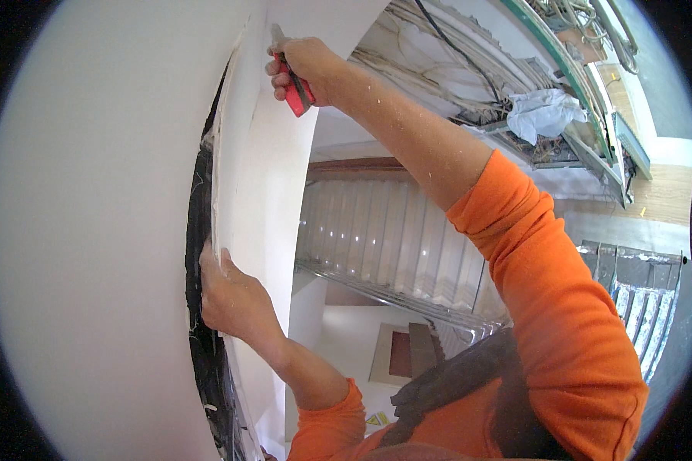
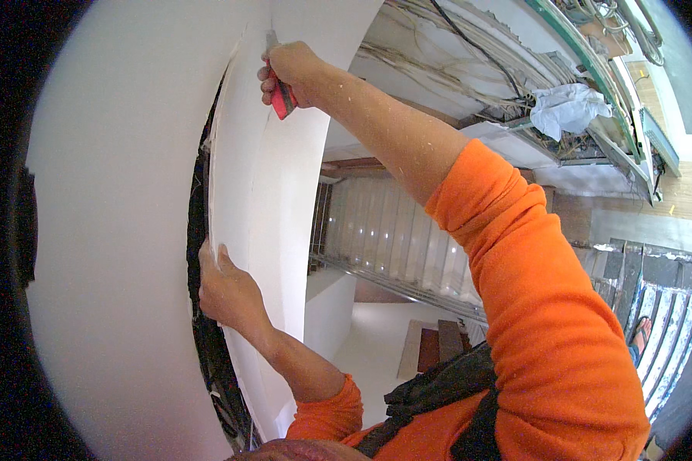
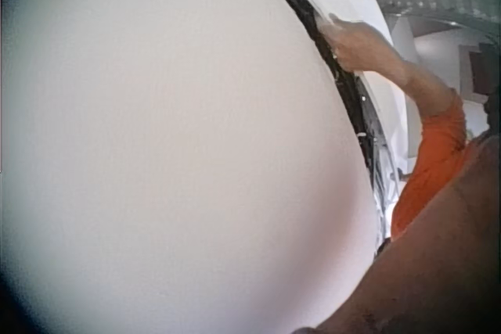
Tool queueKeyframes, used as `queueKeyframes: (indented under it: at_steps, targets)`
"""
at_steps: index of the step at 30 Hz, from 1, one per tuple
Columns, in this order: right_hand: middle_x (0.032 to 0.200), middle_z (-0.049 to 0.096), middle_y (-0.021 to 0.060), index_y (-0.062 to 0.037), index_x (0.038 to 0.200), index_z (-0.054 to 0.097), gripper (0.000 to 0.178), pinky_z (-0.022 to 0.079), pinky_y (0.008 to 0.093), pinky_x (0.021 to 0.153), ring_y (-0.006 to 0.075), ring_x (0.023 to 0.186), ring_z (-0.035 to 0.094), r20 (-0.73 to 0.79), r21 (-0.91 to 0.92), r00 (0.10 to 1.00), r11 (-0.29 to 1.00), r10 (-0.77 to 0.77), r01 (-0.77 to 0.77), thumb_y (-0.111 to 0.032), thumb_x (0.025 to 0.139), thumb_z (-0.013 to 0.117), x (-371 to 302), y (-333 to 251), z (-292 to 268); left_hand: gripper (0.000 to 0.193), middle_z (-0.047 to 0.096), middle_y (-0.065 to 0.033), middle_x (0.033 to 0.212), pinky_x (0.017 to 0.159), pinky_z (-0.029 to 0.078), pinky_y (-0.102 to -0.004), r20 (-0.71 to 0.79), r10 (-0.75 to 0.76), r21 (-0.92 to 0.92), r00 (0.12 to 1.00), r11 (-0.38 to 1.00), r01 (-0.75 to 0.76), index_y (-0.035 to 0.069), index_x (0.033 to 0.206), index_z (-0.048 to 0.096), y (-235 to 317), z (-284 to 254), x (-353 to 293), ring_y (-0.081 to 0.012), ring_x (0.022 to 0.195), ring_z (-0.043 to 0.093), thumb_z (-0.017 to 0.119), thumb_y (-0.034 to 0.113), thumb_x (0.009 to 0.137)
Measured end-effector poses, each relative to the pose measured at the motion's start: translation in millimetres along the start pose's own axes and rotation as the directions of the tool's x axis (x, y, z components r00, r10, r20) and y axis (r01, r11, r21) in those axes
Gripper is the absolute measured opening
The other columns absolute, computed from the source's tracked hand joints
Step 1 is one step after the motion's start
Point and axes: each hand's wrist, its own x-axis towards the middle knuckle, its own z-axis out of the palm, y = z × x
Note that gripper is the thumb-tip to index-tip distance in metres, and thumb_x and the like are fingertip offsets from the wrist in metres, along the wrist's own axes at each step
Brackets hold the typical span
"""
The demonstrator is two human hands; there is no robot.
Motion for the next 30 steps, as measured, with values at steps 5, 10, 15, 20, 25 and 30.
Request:
queueKeyframes:
  at_steps: [5, 10, 15, 20, 25, 30]
  targets:
    - [0.089, 0.05, 0.0113, -0.0038, 0.115, 0.042, 0.036, 0.057, 0.052, 0.061, 0.0223, 0.065, 0.052, -0.171, -0.092, 0.958, 0.972, -0.23, 0.217, -0.017, 0.093, 0.067, 22.4, -14.3, 10.0, 0.025, 0.076, -0.0149, 0.11, 0.074, 0.055, -0.0502, -0.02, -0.013, -0.006, 1.0, 1.0, 0.013, 0.012, 0.124, 0.069, -6.1, 5.6, -2.4, -0.0389, 0.089, 0.073, 0.059, 0.018, 0.102]
    - [0.099, 0.045, 0.0125, 0.0014, 0.134, 0.036, 0.077, 0.06, 0.047, 0.059, 0.0218, 0.076, 0.053, -0.123, -0.299, 0.985, 0.951, -0.117, 0.076, -0.022, 0.078, 0.083, -2.2, 35.7, 36.4, 0.025, 0.076, -0.0145, 0.109, 0.075, 0.055, -0.0503, -0.026, -0.022, -0.003, 0.999, 1.0, 0.022, 0.013, 0.125, 0.069, -7.5, 9.3, -1.0, -0.0387, 0.089, 0.073, 0.059, 0.018, 0.102]
    - [0.106, 0.046, 0.0145, -0.0008, 0.148, 0.025, 0.09, 0.061, 0.0442, 0.063, 0.0198, 0.076, 0.053, -0.02, -0.247, 0.991, 0.961, -0.133, 0.125, -0.021, 0.082, 0.083, -14.2, 51.9, 38.8, 0.025, 0.076, -0.0148, 0.108, 0.074, 0.056, -0.0497, -0.003, -0.028, -0.031, 1.0, 0.999, 0.028, 0.015, 0.125, 0.069, 4.3, 1.6, 2.6, -0.0386, 0.089, 0.073, 0.06, 0.019, 0.102]
    - [0.107, 0.049, 0.0175, 0.0033, 0.147, 0.024, 0.084, 0.063, 0.0384, 0.057, 0.0206, 0.077, 0.057, 0.001, -0.222, 0.97, 0.945, -0.245, 0.239, -0.022, 0.087, 0.077, -14.9, 61.0, 46.1, 0.026, 0.076, -0.0148, 0.108, 0.073, 0.055, -0.0499, -0.039, -0.001, -0.069, 0.999, 0.998, -0.002, 0.016, 0.126, 0.069, 2.3, 5.2, 1.8, -0.0382, 0.088, 0.074, 0.06, 0.019, 0.101]
    - [0.11, 0.056, 0.027, 0.0086, 0.137, 0.027, 0.071, 0.064, 0.0404, 0.049, 0.0334, 0.083, 0.07, -0.039, -0.4, 0.949, 0.875, -0.314, 0.273, -0.014, 0.086, 0.071, -26.3, 55.4, 61.5, 0.026, 0.076, -0.0147, 0.109, 0.073, 0.055, -0.05, 0.016, -0.004, -0.019, 1.0, 1.0, 0.005, 0.016, 0.126, 0.069, 0.8, 1.1, 0.2, -0.0377, 0.088, 0.074, 0.06, 0.018, 0.102]
    - [0.109, 0.057, 0.0285, 0.0111, 0.136, 0.026, 0.071, 0.066, 0.0398, 0.051, 0.0358, 0.084, 0.072, -0.026, -0.449, 0.947, 0.85, -0.321, 0.276, -0.012, 0.085, 0.071, -36.0, 50.0, 61.1, 0.026, 0.076, -0.0144, 0.109, 0.073, 0.056, -0.0488, 0.037, -0.009, -0.028, 0.999, 1.0, 0.01, 0.016, 0.126, 0.069, 0.5, -0.7, -4.2, -0.0363, 0.088, 0.075, 0.06, 0.018, 0.101]
